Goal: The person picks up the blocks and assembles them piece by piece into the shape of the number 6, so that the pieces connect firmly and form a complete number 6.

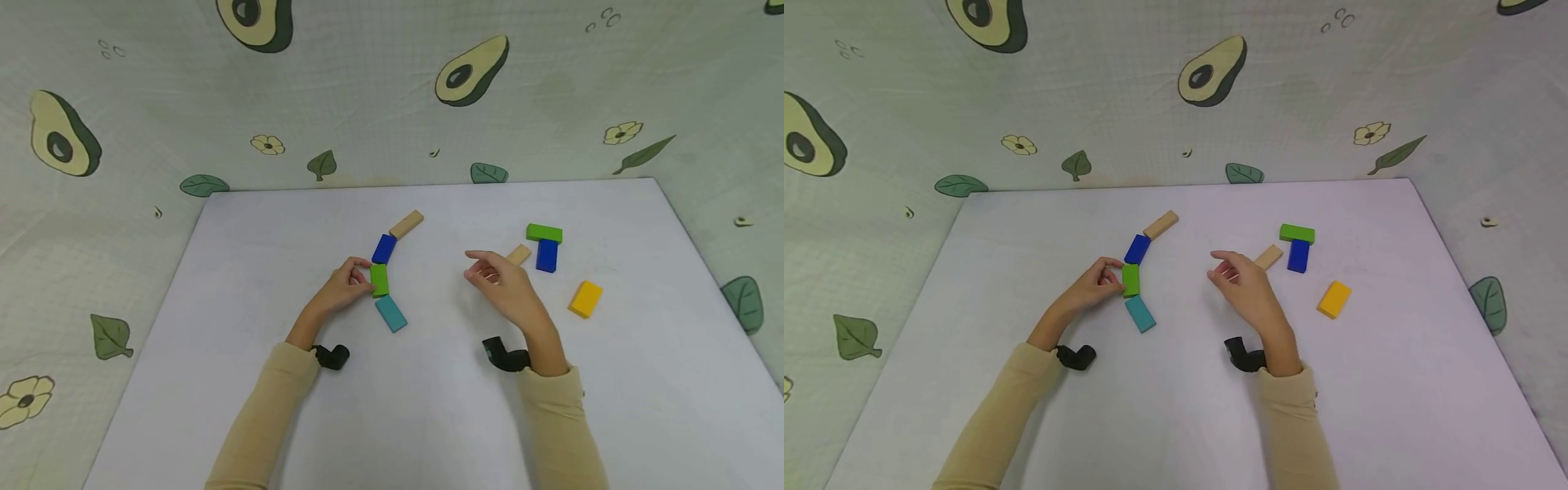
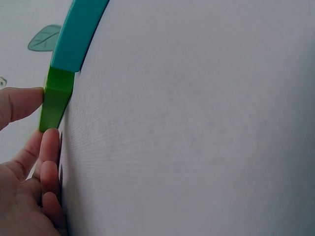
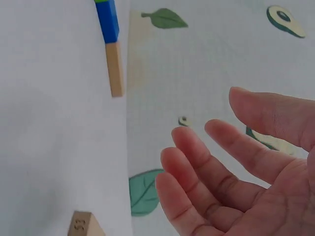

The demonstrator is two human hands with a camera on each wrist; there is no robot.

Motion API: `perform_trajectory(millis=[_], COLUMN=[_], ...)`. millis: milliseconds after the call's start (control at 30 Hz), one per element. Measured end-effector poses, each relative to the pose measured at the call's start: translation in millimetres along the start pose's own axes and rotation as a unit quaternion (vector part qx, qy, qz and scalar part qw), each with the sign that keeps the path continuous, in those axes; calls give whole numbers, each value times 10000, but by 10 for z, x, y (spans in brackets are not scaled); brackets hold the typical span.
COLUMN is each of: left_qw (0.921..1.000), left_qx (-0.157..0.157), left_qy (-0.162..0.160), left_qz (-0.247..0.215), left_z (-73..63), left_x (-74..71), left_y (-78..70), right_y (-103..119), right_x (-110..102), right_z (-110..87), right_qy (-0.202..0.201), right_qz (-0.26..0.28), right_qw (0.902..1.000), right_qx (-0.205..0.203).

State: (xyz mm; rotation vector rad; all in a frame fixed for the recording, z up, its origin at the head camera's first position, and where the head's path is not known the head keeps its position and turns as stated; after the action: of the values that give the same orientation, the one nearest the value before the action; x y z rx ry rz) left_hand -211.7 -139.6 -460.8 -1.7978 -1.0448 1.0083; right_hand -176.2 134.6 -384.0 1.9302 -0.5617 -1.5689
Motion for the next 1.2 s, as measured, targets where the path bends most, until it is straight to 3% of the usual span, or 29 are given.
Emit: perform_trajectory(millis=[433, 700, 933, 1100, 1200], left_qw=[10000, 10000, 9999, 9999, 9999], left_qx=[26, 38, 89, 66, 37], left_qy=[-1, 37, 43, 29, 37], left_qz=[25, 49, 111, 153, 158], left_z=[5, 8, 20, 16, 8], left_x=[6, 11, 6, 6, 8], left_y=[12, 17, 19, 11, 6], right_y=[-431, -761, -1573, -2219, -2369], right_x=[-578, -710, -675, -634, -629], right_z=[-232, -385, -470, -509, -539], right_qy=[-890, -924, -982, -934, -788], right_qz=[18, -114, -313, -686, -894], right_qw=[9944, 9878, 9691, 9651, 9649], right_qx=[569, 1250, 2240, 2347, 2339])
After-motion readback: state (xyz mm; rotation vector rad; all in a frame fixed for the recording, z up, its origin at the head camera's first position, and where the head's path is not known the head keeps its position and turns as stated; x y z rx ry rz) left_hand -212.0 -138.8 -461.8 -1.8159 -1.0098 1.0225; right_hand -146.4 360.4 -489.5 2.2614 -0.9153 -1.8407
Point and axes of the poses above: each hand's wrist, its own z-axis towards the middle knuckle, its own x-axis out of the palm, y = z × x, the point moved 7 cm from there along z, towards the middle knuckle, and after that the axes turned 11 degrees about -z, right-handed, at the moved point
